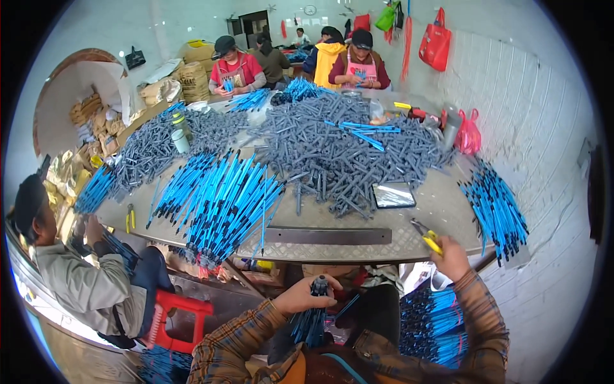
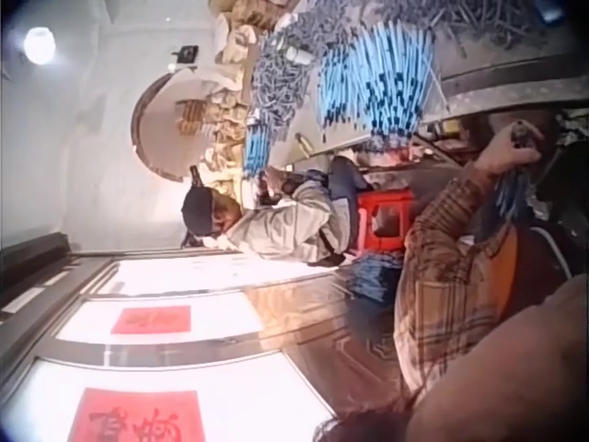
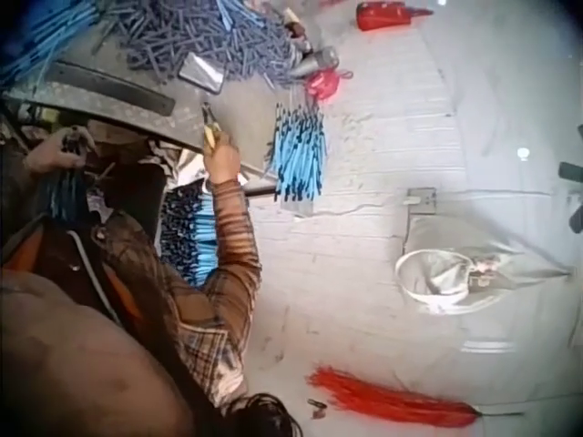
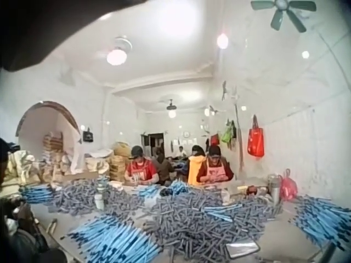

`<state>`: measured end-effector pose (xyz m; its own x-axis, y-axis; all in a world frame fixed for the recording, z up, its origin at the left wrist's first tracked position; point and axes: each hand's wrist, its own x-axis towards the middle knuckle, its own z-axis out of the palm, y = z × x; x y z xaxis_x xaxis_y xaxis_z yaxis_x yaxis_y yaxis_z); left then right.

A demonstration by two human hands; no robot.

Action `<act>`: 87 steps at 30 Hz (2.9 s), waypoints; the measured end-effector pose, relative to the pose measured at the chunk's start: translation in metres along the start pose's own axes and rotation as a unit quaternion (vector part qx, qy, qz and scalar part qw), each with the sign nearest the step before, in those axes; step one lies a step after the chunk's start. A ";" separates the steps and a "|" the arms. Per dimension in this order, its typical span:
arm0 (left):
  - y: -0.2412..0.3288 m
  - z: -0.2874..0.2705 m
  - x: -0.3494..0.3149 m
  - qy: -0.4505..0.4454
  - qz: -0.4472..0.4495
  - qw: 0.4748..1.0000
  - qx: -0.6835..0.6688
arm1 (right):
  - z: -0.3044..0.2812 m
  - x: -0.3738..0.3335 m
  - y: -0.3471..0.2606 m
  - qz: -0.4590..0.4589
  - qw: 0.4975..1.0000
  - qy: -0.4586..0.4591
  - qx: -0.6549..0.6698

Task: The person bundles plastic components together with rubber bands, then trims the bundled components using pliers.

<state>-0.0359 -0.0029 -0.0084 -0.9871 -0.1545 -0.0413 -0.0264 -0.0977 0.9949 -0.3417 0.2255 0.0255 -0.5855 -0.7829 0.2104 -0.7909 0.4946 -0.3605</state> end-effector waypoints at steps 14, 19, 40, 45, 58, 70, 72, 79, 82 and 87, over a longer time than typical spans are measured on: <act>-0.003 0.007 -0.015 0.005 0.027 1.000 -0.014 | 0.155 -0.072 -0.133 0.021 0.733 -0.433 0.525; 0.016 0.002 -0.033 0.066 0.040 0.997 -0.016 | 0.174 -0.052 -0.148 -0.056 0.797 -0.392 0.455; -0.026 0.003 -0.021 0.335 0.111 0.724 -0.592 | 0.083 -0.015 -0.196 -0.131 0.811 -0.416 0.390; -0.027 0.024 -0.023 0.285 0.063 0.786 -0.544 | 0.055 -0.003 -0.203 -0.337 0.819 -0.295 0.358; 0.034 0.008 -0.083 0.131 -0.042 0.989 -0.047 | 0.090 -0.016 -0.193 -0.423 0.710 -0.411 0.386; 0.015 0.004 -0.103 0.006 -0.186 0.972 -0.144 | 0.098 -0.048 -0.214 -0.335 0.689 -0.510 0.390; 0.016 0.000 -0.101 -0.005 -0.207 0.971 -0.120 | 0.097 -0.041 -0.217 -0.335 0.695 -0.514 0.375; 0.013 -0.007 -0.098 0.035 -0.181 0.965 -0.187 | 0.103 -0.030 -0.204 -0.280 0.645 -0.554 0.445; 0.013 -0.010 -0.094 0.064 -0.164 0.961 -0.215 | 0.131 -0.044 -0.182 -0.135 0.552 -0.551 0.612; 0.008 -0.006 -0.088 0.130 -0.162 0.952 -0.225 | 0.172 -0.077 -0.183 -0.016 0.615 -0.430 0.661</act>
<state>0.0514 0.0040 0.0025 -0.8648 -0.2771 -0.4188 -0.1948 -0.5836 0.7883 -0.1213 0.1302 -0.0810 0.1861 -0.9756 -0.1161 0.3699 0.1790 -0.9117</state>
